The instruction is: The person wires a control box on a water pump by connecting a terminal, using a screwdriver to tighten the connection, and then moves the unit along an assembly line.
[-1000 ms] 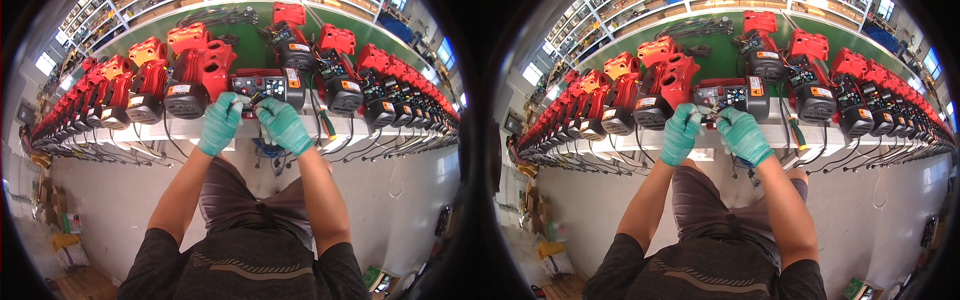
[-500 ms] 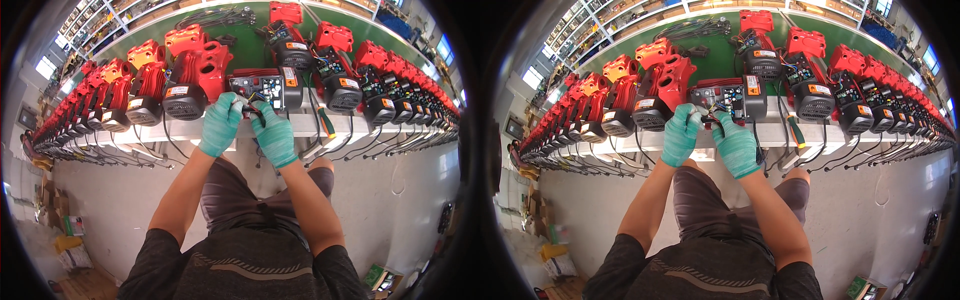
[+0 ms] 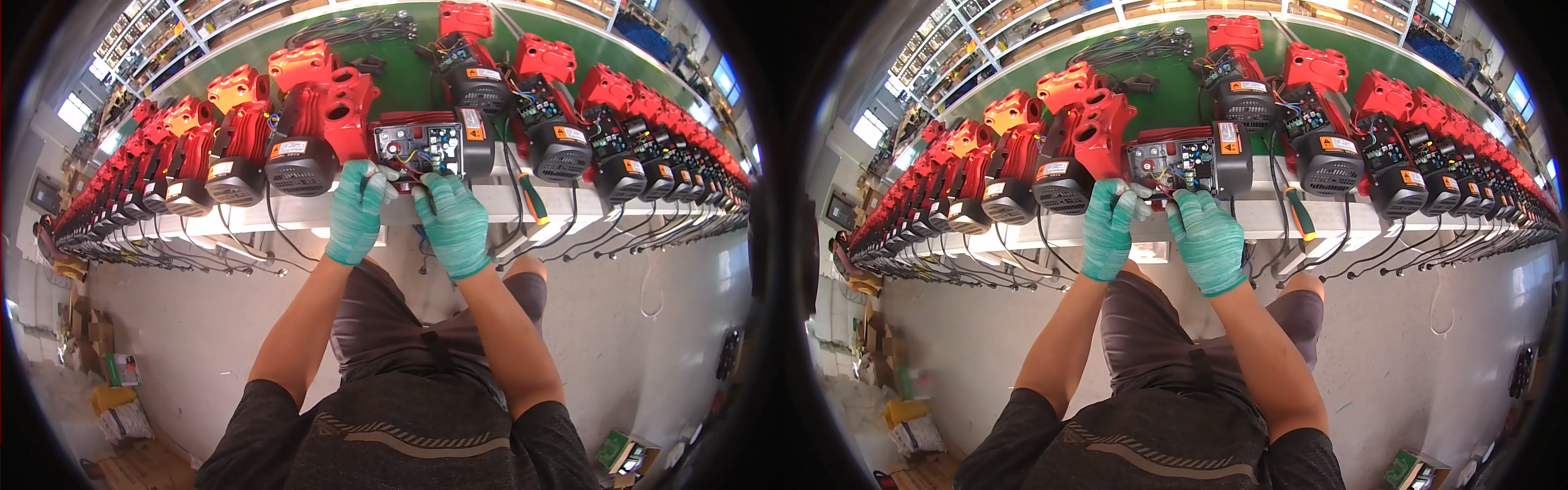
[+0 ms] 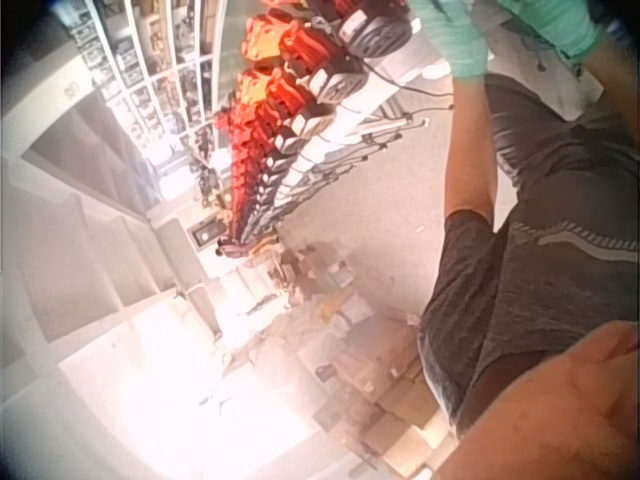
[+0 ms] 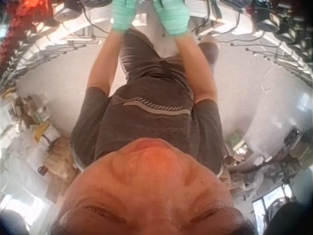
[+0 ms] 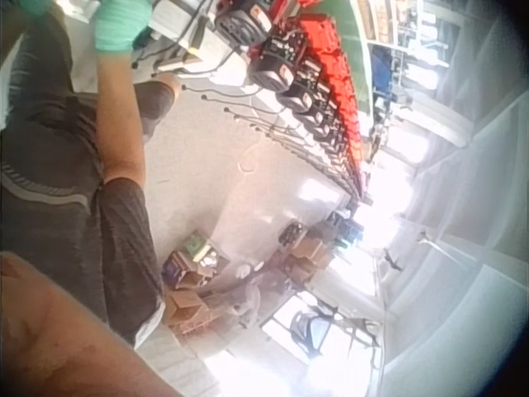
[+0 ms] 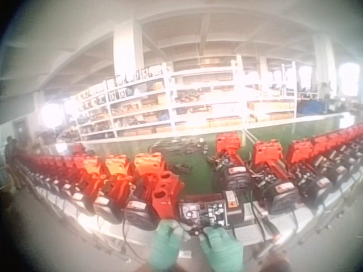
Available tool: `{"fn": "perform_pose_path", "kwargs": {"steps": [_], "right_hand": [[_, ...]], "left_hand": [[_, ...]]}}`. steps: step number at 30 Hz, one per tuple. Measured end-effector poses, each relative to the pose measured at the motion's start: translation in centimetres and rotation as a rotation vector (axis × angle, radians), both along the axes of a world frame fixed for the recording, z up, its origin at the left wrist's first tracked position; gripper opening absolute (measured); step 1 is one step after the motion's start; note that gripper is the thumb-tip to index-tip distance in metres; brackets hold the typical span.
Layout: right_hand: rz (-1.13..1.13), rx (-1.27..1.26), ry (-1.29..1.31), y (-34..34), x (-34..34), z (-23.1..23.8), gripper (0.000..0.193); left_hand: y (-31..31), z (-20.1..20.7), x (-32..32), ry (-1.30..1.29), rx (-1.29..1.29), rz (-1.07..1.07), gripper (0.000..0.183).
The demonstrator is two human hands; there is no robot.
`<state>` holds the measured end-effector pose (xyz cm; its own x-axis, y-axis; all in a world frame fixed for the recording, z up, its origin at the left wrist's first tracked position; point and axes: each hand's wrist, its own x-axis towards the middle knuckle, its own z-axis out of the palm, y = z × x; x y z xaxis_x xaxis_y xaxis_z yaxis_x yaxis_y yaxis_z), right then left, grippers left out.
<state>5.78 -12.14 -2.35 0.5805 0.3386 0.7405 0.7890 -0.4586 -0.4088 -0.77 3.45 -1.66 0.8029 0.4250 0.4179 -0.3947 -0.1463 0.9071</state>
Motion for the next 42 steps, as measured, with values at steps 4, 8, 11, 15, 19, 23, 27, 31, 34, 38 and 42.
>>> {"fn": "perform_pose_path", "kwargs": {"steps": [4, 8, 11, 15, 19, 23, 27, 31, 34, 38, 42], "right_hand": [[0.002, -0.044, -0.118, 0.0, 0.3, 0.5, 0.023], [0.036, -0.071, 0.001, 0.8, -0.8, 0.9, 0.018], [0.100, 0.061, 0.257, 2.8, -1.7, -0.5, 0.015], [0.164, 0.250, 0.409, 4.1, -2.1, -2.3, 0.016], [0.300, 0.283, 0.564, 1.9, -2.7, -1.2, 0.016], [0.261, 0.413, 0.818, -0.7, -1.3, -0.9, 0.020], [0.251, 0.340, 0.537, -1.2, 0.6, 2.2, 0.029], [0.335, 0.184, 0.725, -1.1, 2.2, 3.8, 0.025], [0.432, 0.193, 0.660, -1.0, 3.2, 3.4, 0.022], [0.372, 0.030, 0.502, -1.3, 3.5, 4.2, 0.014], [0.310, 0.072, 0.414, -0.9, 2.8, 4.4, 0.011]], "left_hand": [[0.0, 1.1, 0.1, 0.059, 0.126, -0.048, 0.008], [0.1, 2.5, 0.3, 0.095, 0.413, -0.018, 0.009], [0.4, 3.7, 1.2, 0.153, 0.591, 0.027, 0.011], [1.7, 4.8, 1.6, 0.212, 0.861, -0.028, 0.016], [1.9, 4.7, 1.9, 0.205, 0.855, -0.113, 0.017], [1.4, 4.7, 1.9, 0.156, 0.952, -0.044, 0.017], [0.8, 5.6, 2.1, 0.206, 0.941, -0.016, 0.016], [1.5, 5.1, 2.5, 0.150, 0.920, -0.076, 0.017], [1.4, 5.4, 2.7, 0.139, 0.942, -0.111, 0.020], [1.0, 6.0, 2.4, 0.265, 0.928, -0.114, 0.026], [0.0, 5.5, 2.0, 0.116, 1.124, 0.141, 0.029]]}}
